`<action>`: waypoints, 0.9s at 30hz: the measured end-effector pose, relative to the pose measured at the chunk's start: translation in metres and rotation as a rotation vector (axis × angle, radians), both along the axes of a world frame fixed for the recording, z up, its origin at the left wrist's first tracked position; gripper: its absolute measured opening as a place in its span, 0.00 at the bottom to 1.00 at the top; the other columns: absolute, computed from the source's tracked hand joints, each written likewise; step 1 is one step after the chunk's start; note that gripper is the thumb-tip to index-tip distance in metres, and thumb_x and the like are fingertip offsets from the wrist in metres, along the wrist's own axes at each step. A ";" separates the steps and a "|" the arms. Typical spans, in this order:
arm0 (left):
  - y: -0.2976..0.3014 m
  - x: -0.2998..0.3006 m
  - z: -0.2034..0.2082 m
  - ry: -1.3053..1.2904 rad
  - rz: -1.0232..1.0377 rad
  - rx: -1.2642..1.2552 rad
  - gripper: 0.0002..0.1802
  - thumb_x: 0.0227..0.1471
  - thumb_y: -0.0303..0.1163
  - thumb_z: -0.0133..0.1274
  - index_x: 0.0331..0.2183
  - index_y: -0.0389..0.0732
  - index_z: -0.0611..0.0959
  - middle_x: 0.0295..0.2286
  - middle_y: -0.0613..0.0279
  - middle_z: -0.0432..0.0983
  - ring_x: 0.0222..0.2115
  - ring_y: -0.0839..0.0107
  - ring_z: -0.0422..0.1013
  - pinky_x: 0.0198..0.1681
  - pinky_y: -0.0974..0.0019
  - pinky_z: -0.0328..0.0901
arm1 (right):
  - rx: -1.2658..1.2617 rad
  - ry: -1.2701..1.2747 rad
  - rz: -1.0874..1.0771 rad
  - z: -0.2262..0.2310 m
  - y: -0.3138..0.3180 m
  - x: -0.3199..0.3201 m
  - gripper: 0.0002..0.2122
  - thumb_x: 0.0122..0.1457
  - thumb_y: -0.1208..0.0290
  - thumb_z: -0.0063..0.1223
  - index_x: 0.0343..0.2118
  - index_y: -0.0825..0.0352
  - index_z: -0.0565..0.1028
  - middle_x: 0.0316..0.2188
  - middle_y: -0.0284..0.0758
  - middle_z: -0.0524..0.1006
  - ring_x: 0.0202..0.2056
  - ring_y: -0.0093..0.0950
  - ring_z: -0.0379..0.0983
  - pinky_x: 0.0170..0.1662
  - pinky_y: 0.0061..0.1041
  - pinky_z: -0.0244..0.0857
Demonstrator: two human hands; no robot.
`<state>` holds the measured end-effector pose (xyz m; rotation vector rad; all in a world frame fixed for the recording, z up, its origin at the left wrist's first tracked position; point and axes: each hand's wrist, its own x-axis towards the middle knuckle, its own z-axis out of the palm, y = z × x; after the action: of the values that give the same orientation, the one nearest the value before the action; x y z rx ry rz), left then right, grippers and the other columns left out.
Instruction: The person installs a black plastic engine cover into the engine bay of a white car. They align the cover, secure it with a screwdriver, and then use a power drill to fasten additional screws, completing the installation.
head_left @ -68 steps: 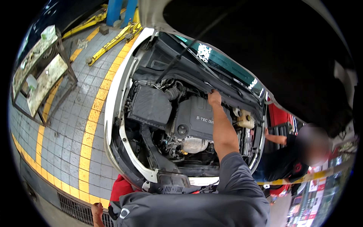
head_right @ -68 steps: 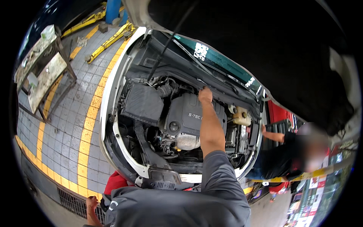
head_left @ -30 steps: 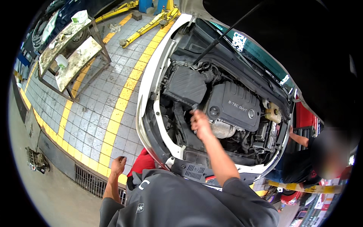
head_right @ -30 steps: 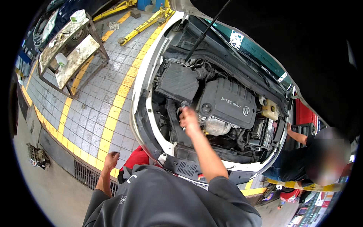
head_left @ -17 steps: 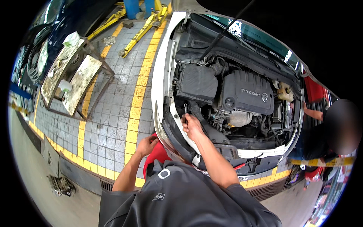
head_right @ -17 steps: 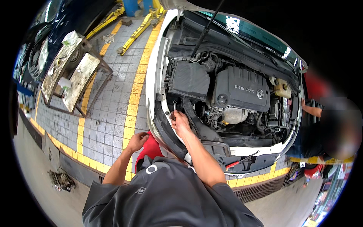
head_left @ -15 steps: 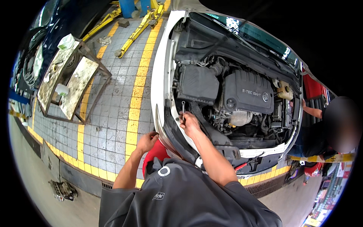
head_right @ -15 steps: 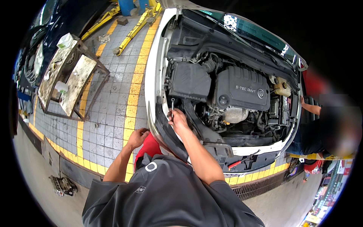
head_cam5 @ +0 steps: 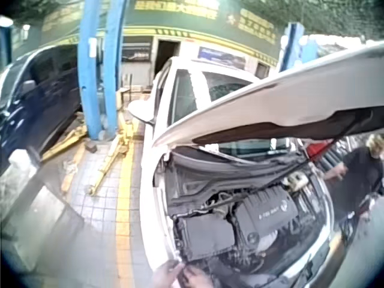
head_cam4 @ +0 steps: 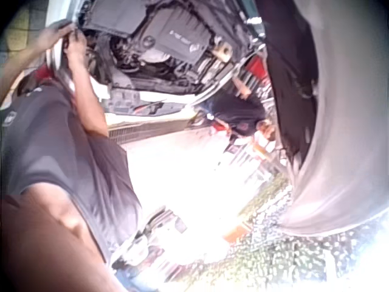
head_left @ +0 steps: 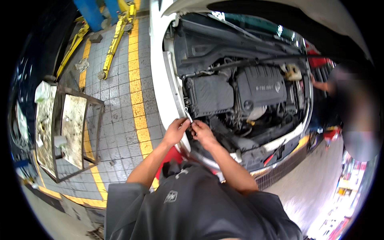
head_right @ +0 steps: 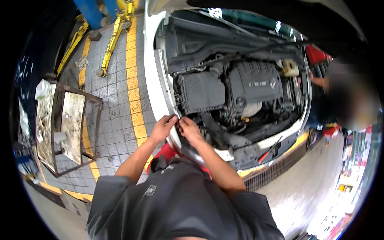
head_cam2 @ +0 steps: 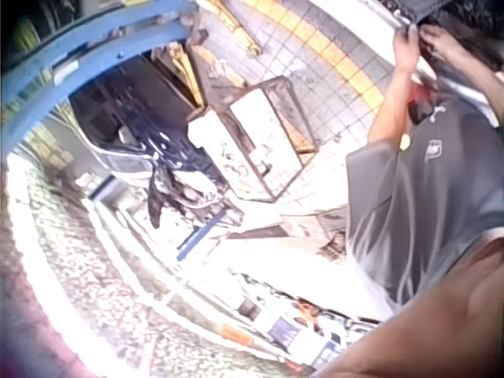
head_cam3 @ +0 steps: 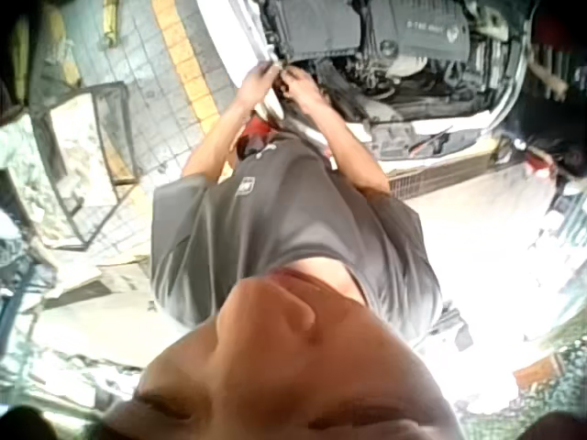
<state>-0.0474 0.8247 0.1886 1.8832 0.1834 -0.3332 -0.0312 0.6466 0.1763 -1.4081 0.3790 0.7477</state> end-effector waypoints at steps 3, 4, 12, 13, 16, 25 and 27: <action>-0.030 0.031 -0.023 0.111 0.024 -0.192 0.23 0.69 0.46 0.53 0.45 0.33 0.85 0.32 0.55 0.84 0.33 0.64 0.79 0.39 0.61 0.71 | 0.026 -0.036 -0.086 -0.004 -0.002 -0.005 0.11 0.75 0.61 0.48 0.45 0.65 0.76 0.31 0.27 0.74 0.30 0.19 0.69 0.31 0.23 0.65; -0.040 0.046 -0.023 0.156 0.005 -0.175 0.22 0.69 0.45 0.52 0.43 0.34 0.85 0.30 0.57 0.83 0.30 0.65 0.78 0.37 0.61 0.71 | 0.003 -0.068 -0.080 0.001 -0.009 -0.002 0.13 0.75 0.60 0.50 0.48 0.65 0.76 0.34 0.28 0.76 0.33 0.20 0.73 0.34 0.25 0.68; 0.000 0.225 -0.033 -0.289 0.189 0.089 0.24 0.70 0.47 0.47 0.53 0.38 0.82 0.39 0.44 0.85 0.42 0.45 0.81 0.46 0.50 0.74 | -0.118 0.015 -0.190 -0.004 -0.122 -0.049 0.20 0.71 0.57 0.57 0.52 0.72 0.76 0.39 0.37 0.81 0.39 0.27 0.79 0.43 0.28 0.76; -0.003 0.248 -0.030 -0.263 0.165 0.165 0.23 0.69 0.44 0.46 0.54 0.39 0.82 0.43 0.42 0.83 0.47 0.43 0.78 0.51 0.49 0.72 | -0.196 0.009 -0.245 -0.014 -0.142 -0.063 0.19 0.71 0.58 0.57 0.53 0.72 0.76 0.37 0.36 0.80 0.37 0.27 0.78 0.40 0.28 0.75; -0.018 0.300 -0.020 -0.288 0.057 0.326 0.22 0.66 0.37 0.44 0.55 0.42 0.82 0.49 0.41 0.81 0.53 0.42 0.75 0.57 0.47 0.70 | -0.386 -0.026 -0.420 -0.047 -0.194 -0.122 0.18 0.71 0.61 0.57 0.52 0.73 0.77 0.34 0.35 0.79 0.33 0.28 0.77 0.37 0.28 0.73; -0.071 0.382 -0.016 -0.449 -0.163 0.665 0.28 0.60 0.36 0.54 0.61 0.43 0.76 0.60 0.47 0.70 0.61 0.46 0.66 0.62 0.48 0.67 | -0.273 0.326 -0.731 -0.066 -0.212 -0.294 0.18 0.70 0.63 0.57 0.53 0.74 0.74 0.43 0.44 0.82 0.38 0.38 0.82 0.40 0.37 0.80; -0.064 0.378 -0.020 -0.419 -0.184 0.746 0.31 0.59 0.37 0.58 0.62 0.44 0.74 0.60 0.49 0.67 0.62 0.46 0.63 0.63 0.48 0.66 | -0.222 0.369 -0.747 -0.064 -0.205 -0.311 0.18 0.71 0.63 0.55 0.54 0.74 0.74 0.45 0.46 0.82 0.40 0.39 0.83 0.42 0.37 0.81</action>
<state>0.3304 0.7605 0.1690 2.6671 -0.1803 0.0309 -0.3422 0.4415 0.1120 -1.1919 1.2272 0.3415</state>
